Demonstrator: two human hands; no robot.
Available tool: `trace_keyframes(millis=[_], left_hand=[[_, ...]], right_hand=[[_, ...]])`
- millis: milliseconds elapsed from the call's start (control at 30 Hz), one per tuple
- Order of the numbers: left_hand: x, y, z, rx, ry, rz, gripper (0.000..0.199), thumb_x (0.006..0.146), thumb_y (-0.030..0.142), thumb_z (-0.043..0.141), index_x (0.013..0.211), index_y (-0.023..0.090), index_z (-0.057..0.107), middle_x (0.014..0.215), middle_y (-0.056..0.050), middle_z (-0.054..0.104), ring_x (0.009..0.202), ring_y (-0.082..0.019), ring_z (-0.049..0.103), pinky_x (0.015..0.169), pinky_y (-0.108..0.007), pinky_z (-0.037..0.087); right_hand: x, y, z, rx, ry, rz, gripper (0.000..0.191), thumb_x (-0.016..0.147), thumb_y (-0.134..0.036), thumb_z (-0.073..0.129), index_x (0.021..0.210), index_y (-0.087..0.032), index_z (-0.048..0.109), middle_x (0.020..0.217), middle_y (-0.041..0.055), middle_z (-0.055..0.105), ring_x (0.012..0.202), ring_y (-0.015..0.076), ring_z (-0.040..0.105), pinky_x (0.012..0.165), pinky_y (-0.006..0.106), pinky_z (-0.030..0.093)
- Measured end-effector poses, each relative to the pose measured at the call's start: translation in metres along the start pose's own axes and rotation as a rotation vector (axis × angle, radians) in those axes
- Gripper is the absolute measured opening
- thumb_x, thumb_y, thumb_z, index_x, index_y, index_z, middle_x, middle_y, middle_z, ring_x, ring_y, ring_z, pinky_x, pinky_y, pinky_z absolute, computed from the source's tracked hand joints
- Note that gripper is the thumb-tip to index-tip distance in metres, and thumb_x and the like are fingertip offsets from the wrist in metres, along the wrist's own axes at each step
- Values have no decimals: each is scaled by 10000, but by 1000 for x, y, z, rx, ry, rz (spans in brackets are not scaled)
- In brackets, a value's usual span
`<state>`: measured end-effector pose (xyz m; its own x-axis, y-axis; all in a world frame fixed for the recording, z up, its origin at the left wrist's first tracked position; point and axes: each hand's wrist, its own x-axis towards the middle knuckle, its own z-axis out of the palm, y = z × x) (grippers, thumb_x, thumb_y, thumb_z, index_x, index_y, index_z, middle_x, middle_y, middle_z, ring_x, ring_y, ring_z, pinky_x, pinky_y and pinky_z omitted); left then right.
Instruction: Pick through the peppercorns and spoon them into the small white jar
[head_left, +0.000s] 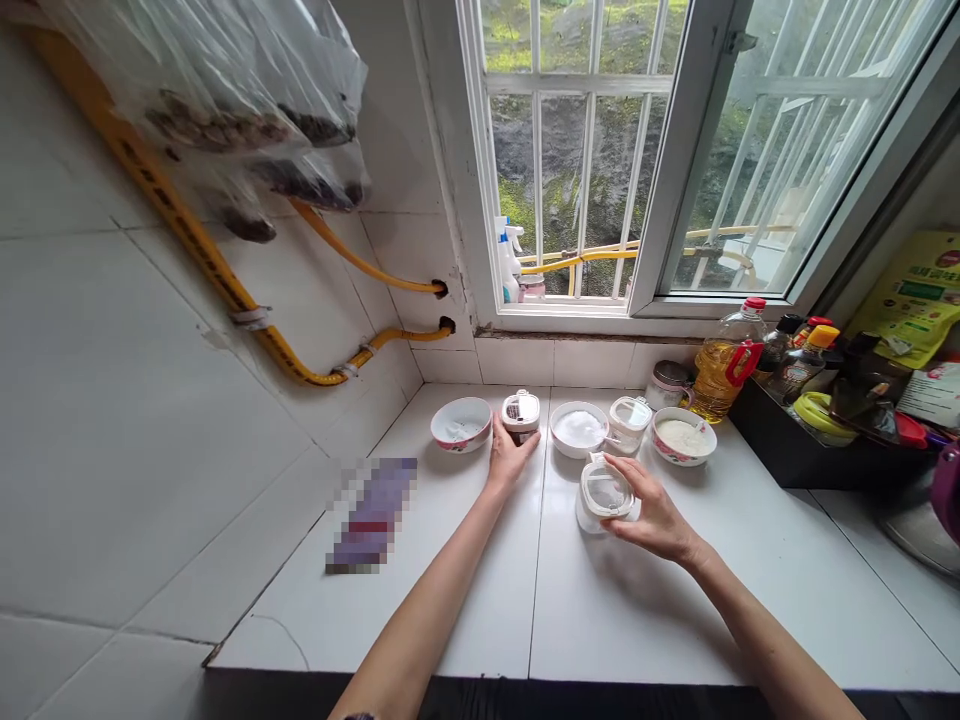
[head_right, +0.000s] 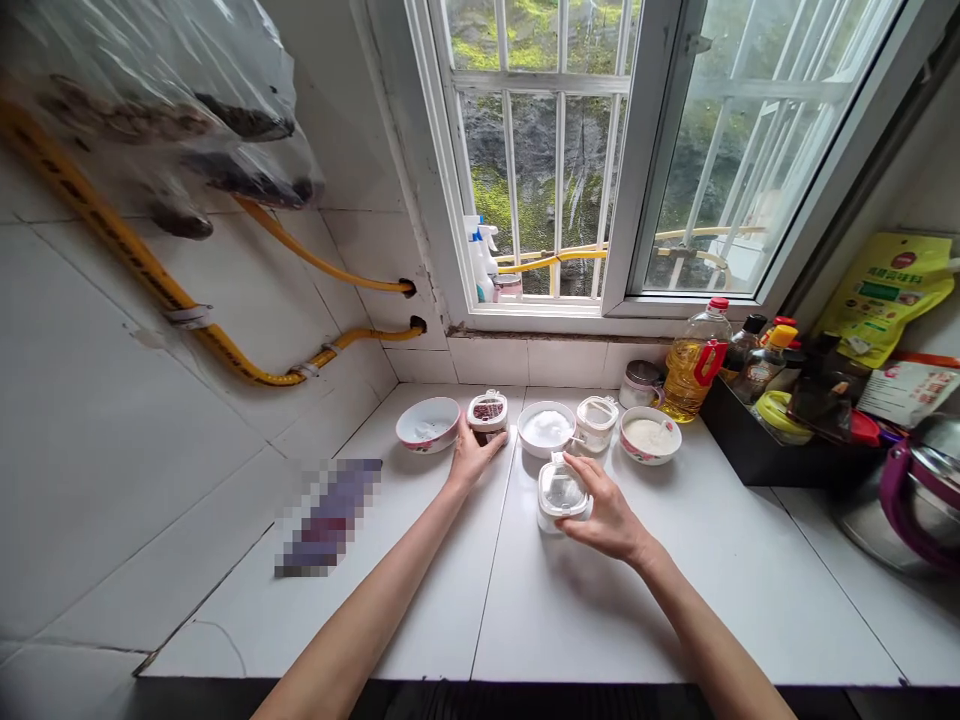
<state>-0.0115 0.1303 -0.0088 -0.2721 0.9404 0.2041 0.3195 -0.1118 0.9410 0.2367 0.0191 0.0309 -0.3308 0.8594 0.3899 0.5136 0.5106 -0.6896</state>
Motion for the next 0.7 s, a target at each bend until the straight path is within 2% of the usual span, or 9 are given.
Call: trace_keyframes(millis=[133,233,267,367,433,533,600,667,700], left_hand=[[-43,-5,-12,-23,-32,-7,893,775,375,755,1505,195,272,1582,-192,303,1524,-342,208,1218,-474,249],[-75,-3,-19,-49,-135,26,957,720,338,787,1526,248,278,1548,-141,373,1457,-322,362,1179,-453,338],[-83,-2,-20,-69,-202,54,1005,683,313,809,1534,250,277,1519,-134,420,1439,-320,389,1162,-453,362],[-97,3,-18,-148,-514,112,1115,653,242,806,1578,261,182,1520,-147,423,1449,-321,368,1166,-494,339],[-101,5,-15,-180,-612,121,1155,622,202,816,1584,246,179,1522,-159,421,1446,-327,373,1179,-502,314],[-102,6,-12,-219,-586,103,1122,586,218,849,1554,223,282,1533,-168,415,1415,-346,419,1156,-490,358],[-102,8,-12,-228,-532,77,1060,544,243,881,1485,226,394,1473,-150,497,1344,-347,501,1105,-488,424],[-99,9,-13,-223,-505,51,931,509,240,897,1358,218,516,1322,-122,622,1203,-330,610,1031,-478,491],[-98,9,-16,-220,-495,39,852,502,235,899,1285,210,562,1236,-107,667,1122,-314,651,990,-465,517]], right_hand=[[-5,1,-1,36,25,16,839,665,-150,743,1449,-241,457,1429,144,546,1326,334,533,1115,508,439],[-5,-1,5,71,28,47,831,674,-172,745,1443,-215,433,1397,156,558,1294,330,552,1079,493,470],[-4,-2,8,82,27,48,826,679,-185,749,1440,-209,427,1379,158,564,1283,328,557,1065,488,481],[-1,-4,20,103,37,32,808,689,-208,755,1425,-202,420,1345,163,565,1258,323,563,1045,489,493],[2,-6,28,113,41,32,816,681,-208,766,1419,-203,419,1345,163,555,1259,325,554,1048,499,489],[6,-11,35,156,8,51,847,654,-240,805,1412,-215,427,1368,160,540,1278,334,532,1047,503,490],[7,-14,36,236,-28,85,836,647,-306,833,1386,-227,452,1380,152,540,1284,330,528,1037,496,501],[10,-14,34,376,-15,175,711,697,-400,810,1316,-232,504,1332,132,583,1269,309,546,1004,472,529],[13,-13,32,469,25,267,607,737,-438,778,1253,-229,536,1271,118,618,1238,293,572,968,450,552]])
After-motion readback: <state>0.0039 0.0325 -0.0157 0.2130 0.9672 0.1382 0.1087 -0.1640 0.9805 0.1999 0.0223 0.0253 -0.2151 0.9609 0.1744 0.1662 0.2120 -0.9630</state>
